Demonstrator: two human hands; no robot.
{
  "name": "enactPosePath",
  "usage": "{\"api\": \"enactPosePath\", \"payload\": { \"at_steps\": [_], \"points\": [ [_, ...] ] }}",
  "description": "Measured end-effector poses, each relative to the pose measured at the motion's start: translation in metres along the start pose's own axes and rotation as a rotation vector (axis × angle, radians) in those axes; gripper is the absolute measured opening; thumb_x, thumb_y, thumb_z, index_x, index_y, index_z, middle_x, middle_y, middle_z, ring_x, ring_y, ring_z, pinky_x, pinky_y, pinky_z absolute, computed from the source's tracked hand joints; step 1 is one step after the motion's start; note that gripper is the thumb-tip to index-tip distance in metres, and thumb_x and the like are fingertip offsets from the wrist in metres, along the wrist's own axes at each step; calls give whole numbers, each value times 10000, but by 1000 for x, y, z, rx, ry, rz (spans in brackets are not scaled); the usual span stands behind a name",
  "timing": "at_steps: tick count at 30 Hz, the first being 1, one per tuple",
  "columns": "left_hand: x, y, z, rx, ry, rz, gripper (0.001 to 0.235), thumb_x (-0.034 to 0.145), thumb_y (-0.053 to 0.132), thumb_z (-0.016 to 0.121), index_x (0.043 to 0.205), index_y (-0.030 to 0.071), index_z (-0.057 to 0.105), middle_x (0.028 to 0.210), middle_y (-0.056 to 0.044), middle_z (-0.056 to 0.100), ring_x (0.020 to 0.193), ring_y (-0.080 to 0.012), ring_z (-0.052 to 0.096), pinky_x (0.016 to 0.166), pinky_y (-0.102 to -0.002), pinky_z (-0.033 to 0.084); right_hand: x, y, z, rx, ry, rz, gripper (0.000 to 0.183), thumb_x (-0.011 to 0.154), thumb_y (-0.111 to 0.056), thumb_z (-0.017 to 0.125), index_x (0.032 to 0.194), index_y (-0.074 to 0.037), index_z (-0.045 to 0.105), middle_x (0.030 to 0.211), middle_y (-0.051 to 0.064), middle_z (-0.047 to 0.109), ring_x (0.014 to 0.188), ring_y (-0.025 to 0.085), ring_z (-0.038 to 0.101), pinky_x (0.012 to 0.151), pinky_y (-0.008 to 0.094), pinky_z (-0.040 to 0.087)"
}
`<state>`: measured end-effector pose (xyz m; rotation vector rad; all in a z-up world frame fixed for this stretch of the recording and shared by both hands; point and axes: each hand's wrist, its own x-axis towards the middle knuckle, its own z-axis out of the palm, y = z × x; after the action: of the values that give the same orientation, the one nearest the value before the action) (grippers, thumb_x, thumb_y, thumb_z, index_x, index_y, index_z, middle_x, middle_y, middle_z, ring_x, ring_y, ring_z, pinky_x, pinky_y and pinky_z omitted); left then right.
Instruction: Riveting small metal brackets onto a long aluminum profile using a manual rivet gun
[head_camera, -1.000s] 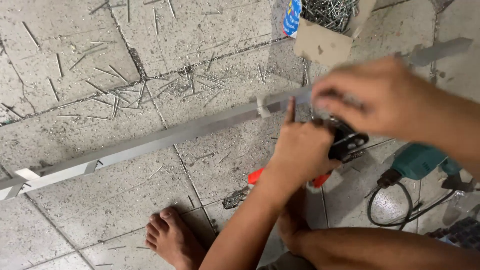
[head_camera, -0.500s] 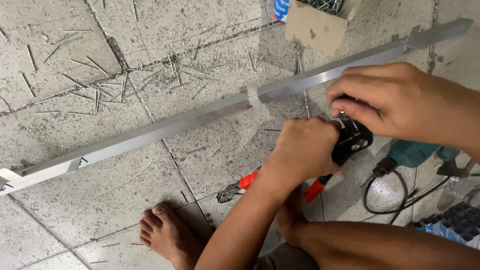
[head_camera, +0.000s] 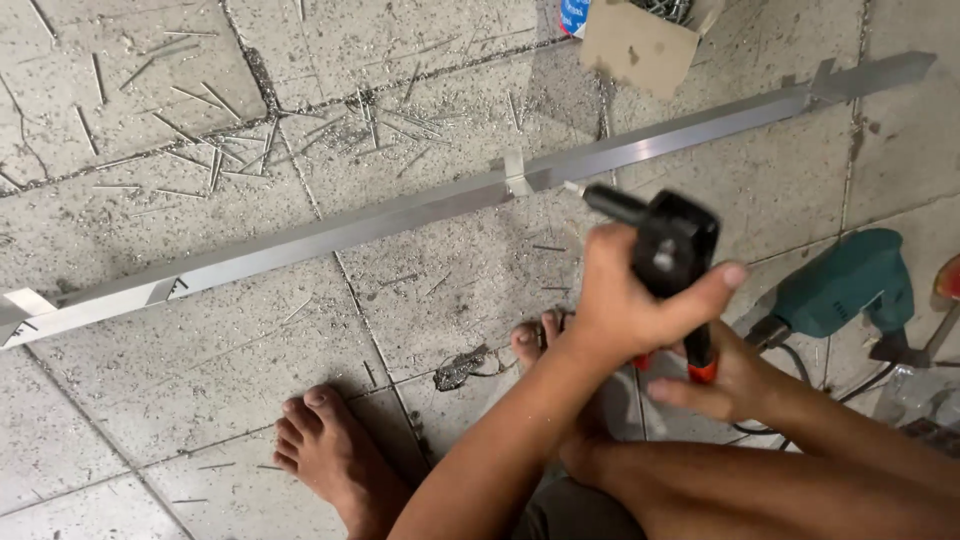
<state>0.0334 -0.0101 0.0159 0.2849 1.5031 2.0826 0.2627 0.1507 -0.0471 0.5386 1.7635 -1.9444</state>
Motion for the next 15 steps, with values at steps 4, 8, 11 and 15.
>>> {"api": "enactPosePath", "payload": {
  "at_steps": [4, 8, 11, 15],
  "points": [
    [-28, -69, -10, -173, 125, -51, 255, 789, 326, 808, 835, 120, 666, 661, -68, 639, 600, -163, 624, 528, -277, 475, 41, -61, 29, -493, 142, -139, 374, 683, -343, 859, 930, -91, 733, 681, 43, 724, 630, 179, 702, 591, 344, 553],
    [-22, -84, -25, -274, 199, -60, 190, 874, 258, 766, 892, 98, 665, 721, -35, 665, 678, -97, 612, 588, -231, 475, 70, -92, 37, -768, 237, -188, 544, 683, -391, 859, 1002, 5, 666, 683, 200, 652, 607, 370, 669, 566, 452, 519],
    [-14, -88, -35, -241, 206, -35, 183, 865, 245, 774, 903, 95, 677, 727, -42, 683, 673, -105, 615, 605, -239, 489, 81, -88, 30, -847, 260, -248, 574, 668, -365, 874, 1051, 17, 682, 735, 215, 673, 692, 421, 694, 587, 468, 546],
    [-13, -88, -34, -266, 245, -26, 204, 850, 216, 783, 912, 62, 663, 736, -60, 669, 699, -108, 612, 623, -233, 477, 86, -87, 28, -890, 259, -237, 598, 666, -370, 870, 1065, 30, 677, 784, 233, 684, 733, 446, 693, 620, 493, 557]
  ]
}}
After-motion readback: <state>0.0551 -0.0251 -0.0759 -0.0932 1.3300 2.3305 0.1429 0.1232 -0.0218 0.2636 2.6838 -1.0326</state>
